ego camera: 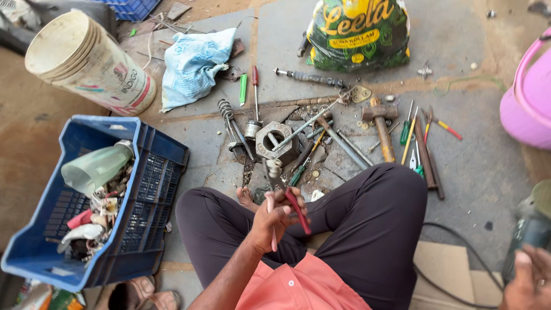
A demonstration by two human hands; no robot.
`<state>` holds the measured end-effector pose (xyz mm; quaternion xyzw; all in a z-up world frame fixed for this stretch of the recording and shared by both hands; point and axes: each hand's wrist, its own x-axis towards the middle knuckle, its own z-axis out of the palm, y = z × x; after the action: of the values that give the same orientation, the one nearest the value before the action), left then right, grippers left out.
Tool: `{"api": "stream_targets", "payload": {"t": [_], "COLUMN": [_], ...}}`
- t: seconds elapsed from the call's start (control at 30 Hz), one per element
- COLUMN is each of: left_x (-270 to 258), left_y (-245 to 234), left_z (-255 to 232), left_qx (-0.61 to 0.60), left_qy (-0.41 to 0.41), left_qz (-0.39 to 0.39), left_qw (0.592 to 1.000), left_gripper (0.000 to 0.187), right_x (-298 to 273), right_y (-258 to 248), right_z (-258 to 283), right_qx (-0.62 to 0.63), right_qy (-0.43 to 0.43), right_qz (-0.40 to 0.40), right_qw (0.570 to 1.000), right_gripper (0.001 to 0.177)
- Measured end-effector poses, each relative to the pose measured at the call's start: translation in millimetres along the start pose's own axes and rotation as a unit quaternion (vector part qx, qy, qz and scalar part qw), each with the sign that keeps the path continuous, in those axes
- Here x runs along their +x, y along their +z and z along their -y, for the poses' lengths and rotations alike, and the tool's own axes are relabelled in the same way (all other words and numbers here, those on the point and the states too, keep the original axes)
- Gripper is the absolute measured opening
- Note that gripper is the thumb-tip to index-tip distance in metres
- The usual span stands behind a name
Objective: The person sits on the floor and uses pliers to grip and bend a small metal component. They then use an angle grinder to cut the metal, creating sparks, and later use a hammer to strike the piece on a metal block. The person handles various tools and metal parts throughout the process.
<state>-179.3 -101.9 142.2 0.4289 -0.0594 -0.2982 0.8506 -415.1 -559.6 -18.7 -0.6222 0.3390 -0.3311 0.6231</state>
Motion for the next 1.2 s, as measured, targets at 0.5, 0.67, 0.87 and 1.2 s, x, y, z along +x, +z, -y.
{"api": "stream_targets", "payload": {"t": [0.5,0.67,0.87,1.2], "left_x": [-45,-47,-47,-45], "left_y": [59,70,48,-48], "left_z": [-12,-12,5,29], "left_qx": [-0.049,-0.097,-0.117,-0.142], "left_qy": [-0.003,0.012,0.008,-0.036], "left_qz": [0.097,0.094,-0.028,-0.247], "left_qw": [0.994,0.991,0.993,0.958], "left_gripper": [0.054,0.050,0.050,0.048], "right_x": [-26,-39,-89,-178], "right_y": [235,300,356,458], "right_z": [40,56,32,-30], "right_qx": [0.039,0.058,0.094,0.092], "right_qy": [0.282,0.372,0.469,0.561], "right_qz": [0.504,0.598,0.612,0.615], "right_qw": [0.816,0.708,0.630,0.547], "right_gripper": [0.019,0.020,0.021,0.025]}}
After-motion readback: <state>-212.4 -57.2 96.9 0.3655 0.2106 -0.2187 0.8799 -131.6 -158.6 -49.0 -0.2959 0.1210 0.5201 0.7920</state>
